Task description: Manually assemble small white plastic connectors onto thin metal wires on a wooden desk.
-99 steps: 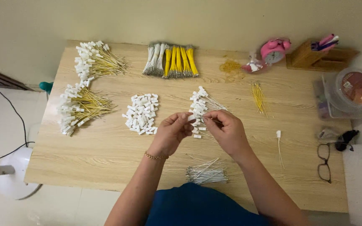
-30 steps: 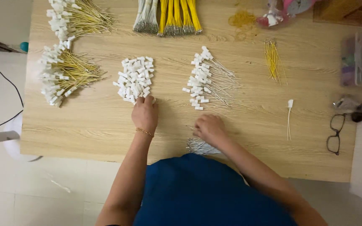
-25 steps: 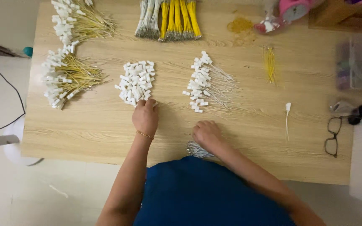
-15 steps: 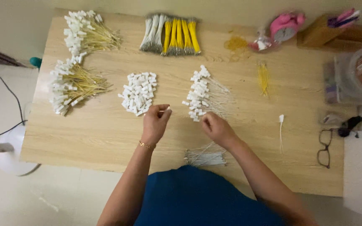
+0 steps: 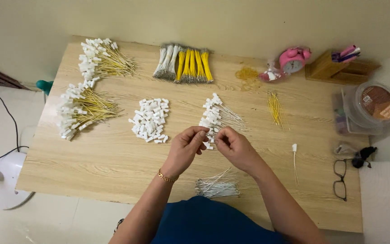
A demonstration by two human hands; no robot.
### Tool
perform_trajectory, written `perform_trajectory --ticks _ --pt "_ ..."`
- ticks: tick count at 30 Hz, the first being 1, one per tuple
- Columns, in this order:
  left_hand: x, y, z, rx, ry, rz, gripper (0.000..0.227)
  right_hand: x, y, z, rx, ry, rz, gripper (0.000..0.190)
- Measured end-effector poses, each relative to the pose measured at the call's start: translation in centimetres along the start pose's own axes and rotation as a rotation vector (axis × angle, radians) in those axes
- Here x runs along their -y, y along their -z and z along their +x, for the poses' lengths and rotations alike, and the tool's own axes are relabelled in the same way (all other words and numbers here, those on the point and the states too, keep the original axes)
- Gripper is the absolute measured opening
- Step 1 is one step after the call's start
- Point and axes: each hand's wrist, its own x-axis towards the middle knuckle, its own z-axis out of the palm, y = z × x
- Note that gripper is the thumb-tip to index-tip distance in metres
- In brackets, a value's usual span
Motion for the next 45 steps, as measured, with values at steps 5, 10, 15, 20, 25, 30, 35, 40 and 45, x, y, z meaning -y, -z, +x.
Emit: perform_trajectory --ticks 5,10,15,20,25,30,35,40,45 --pt "-0.8 -0.2 -0.5 0.011 -0.023 0.002 0.023 2.5 0.1 -0.4 -0.022 -0.003 -0.01 0.009" --pt "-0.3 -0.2 -0.5 -0.03 -0.042 0.053 0.022 3.1 -0.2 -0.5 -0.039 -0.021 0.045 0.013" --pt "-0.6 -1.1 -0.7 -0.051 -0.015 0.059 0.023 3.7 -0.5 -0.3 -0.152 0.067 -0.098 0.015" --pt "-0.4 -1.4 -0.7 -0.032 -0.025 -0.025 0.023 3.5 -0.4 -0.4 -0.226 0.096 -0.122 0.01" --pt "0.9 -0.4 -0.2 0.014 -0.047 -0.184 0.029 4.7 0.0 -0.9 -0.309 0.096 -0.096 0.011" --pt "0.6 -0.3 -0.3 0.041 0.036 -0.399 0.026 7.2 1.2 -1.6 -0.271 0.21 -0.28 0.006" --pt "0.4 -0.3 -0.4 0.069 0.049 -0.391 0.026 7.6 1.4 -1.7 -0.252 0.224 -0.371 0.005" --pt "0.1 -0.4 -0.6 0.072 0.05 -0.368 0.026 8.0 1.4 -1.8 -0.242 0.207 -0.398 0.005" --pt "-0.4 -0.3 -0.6 0.064 0.028 -0.335 0.029 8.2 1.5 -1.6 -0.176 0.179 -0.299 0.007"
